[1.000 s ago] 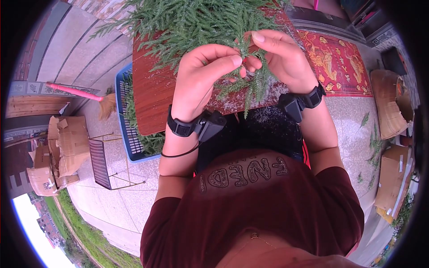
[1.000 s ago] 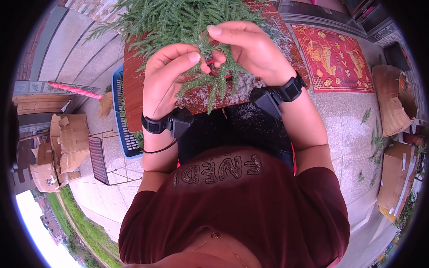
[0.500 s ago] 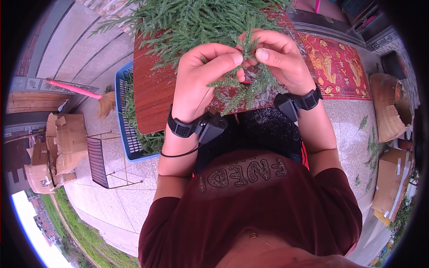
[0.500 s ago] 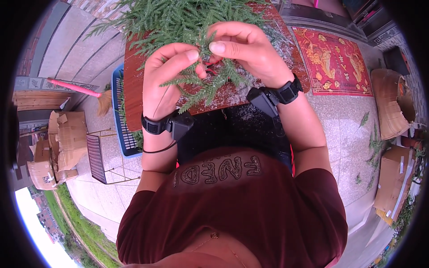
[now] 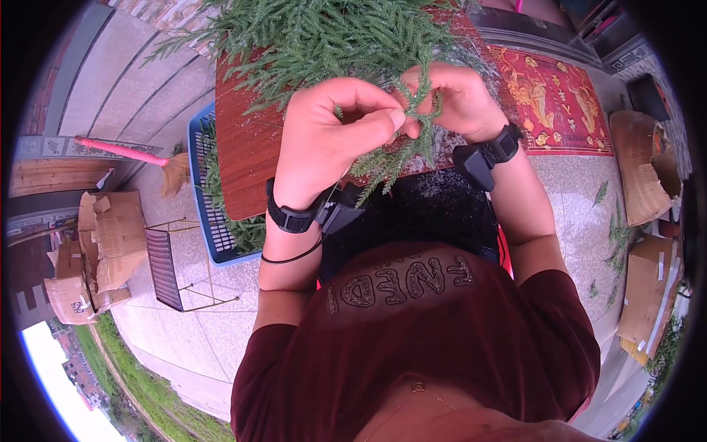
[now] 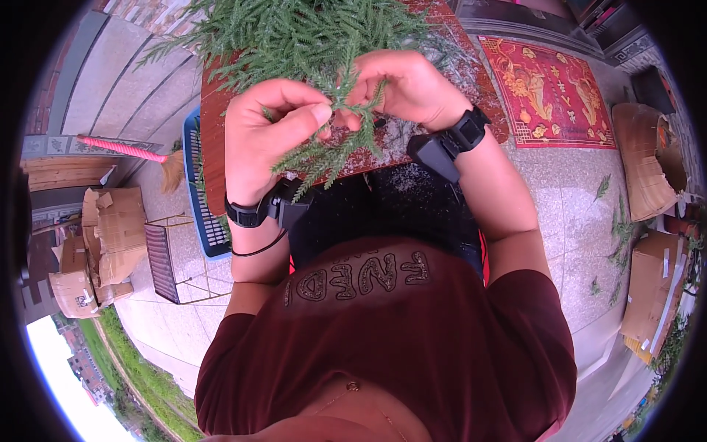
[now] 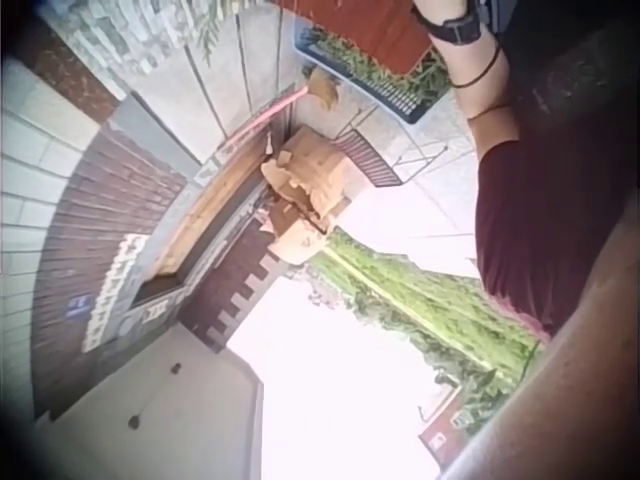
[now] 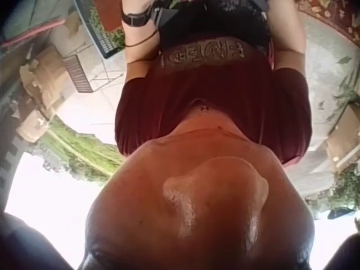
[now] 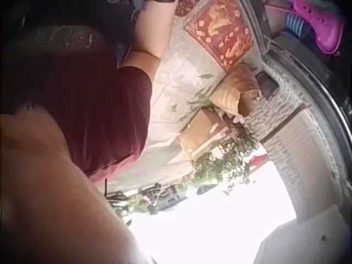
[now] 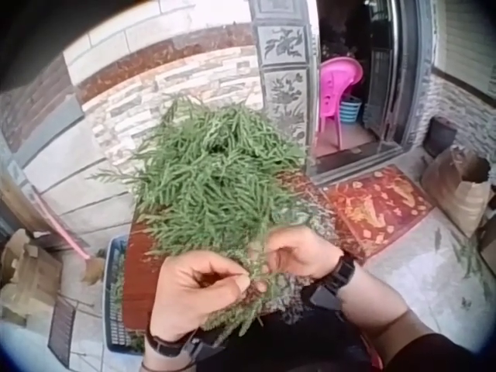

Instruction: Trimming and inspecting small green branches using pliers or snips at a workbench.

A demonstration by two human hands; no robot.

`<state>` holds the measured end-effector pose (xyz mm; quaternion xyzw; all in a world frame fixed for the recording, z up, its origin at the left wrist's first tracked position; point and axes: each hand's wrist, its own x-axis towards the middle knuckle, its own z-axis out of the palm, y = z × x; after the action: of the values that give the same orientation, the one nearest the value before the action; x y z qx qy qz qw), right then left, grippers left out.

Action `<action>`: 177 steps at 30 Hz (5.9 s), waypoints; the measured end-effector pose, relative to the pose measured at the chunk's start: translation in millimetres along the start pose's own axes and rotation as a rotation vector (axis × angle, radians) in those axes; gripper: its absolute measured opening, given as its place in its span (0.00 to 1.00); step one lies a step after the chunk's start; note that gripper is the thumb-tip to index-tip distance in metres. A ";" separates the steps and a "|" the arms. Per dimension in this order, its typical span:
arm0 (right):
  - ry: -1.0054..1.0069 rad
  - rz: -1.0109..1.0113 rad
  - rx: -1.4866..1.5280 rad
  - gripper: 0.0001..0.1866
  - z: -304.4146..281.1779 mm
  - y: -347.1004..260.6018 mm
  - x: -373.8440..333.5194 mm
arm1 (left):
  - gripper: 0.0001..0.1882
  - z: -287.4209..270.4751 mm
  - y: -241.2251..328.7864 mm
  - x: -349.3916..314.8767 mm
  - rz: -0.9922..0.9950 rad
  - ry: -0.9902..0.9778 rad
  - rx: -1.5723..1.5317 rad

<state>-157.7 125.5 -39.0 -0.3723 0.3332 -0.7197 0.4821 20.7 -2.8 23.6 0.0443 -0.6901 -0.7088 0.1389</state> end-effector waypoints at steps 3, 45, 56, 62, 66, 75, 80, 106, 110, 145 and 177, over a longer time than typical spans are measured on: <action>-0.251 0.182 0.351 0.11 -4.6 6.3 3.6 | 0.03 0.8 2.3 -1.9 0.021 -0.020 0.056; 0.365 -0.596 -1.220 0.04 43.7 -2.5 7.9 | 0.04 5.9 -24.0 15.9 0.128 0.392 0.052; 0.334 0.105 -0.211 0.12 43.7 -19.4 -1.1 | 0.05 8.3 -39.9 13.9 0.443 0.350 0.481; 0.354 -0.191 -0.306 0.07 56.8 -9.4 -3.7 | 0.05 17.2 -29.0 16.0 0.154 0.295 -0.164; 0.358 -0.599 -0.824 0.07 48.1 -4.3 2.3 | 0.06 15.5 -30.2 20.6 -0.099 0.202 -0.619; 0.160 -0.083 -0.597 0.10 39.5 -42.1 -9.9 | 0.12 11.9 -29.6 20.3 -0.080 0.181 -0.673; 0.104 -0.053 -0.431 0.10 36.0 -35.7 -11.6 | 0.10 7.8 -25.9 19.3 -0.067 0.127 -0.474; 0.198 0.063 -0.293 0.11 22.3 -30.3 1.9 | 0.10 -8.0 -52.8 30.3 -0.087 -0.136 -0.780; 0.209 0.071 -0.299 0.11 22.7 -29.1 5.5 | 0.11 -11.3 -51.9 30.3 -0.042 -0.047 -0.694; 0.034 0.251 0.097 0.12 -18.2 1.4 13.6 | 0.06 -51.7 -34.4 30.0 0.167 0.455 -0.915; 0.239 0.009 -1.069 0.23 48.4 -10.9 8.1 | 0.06 -18.3 -40.6 29.1 0.168 0.420 -0.678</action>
<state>-123.1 115.4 -3.8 -0.4794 0.7066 -0.4854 0.1877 -8.0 -27.6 -13.7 0.0830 -0.3752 -0.8580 0.3409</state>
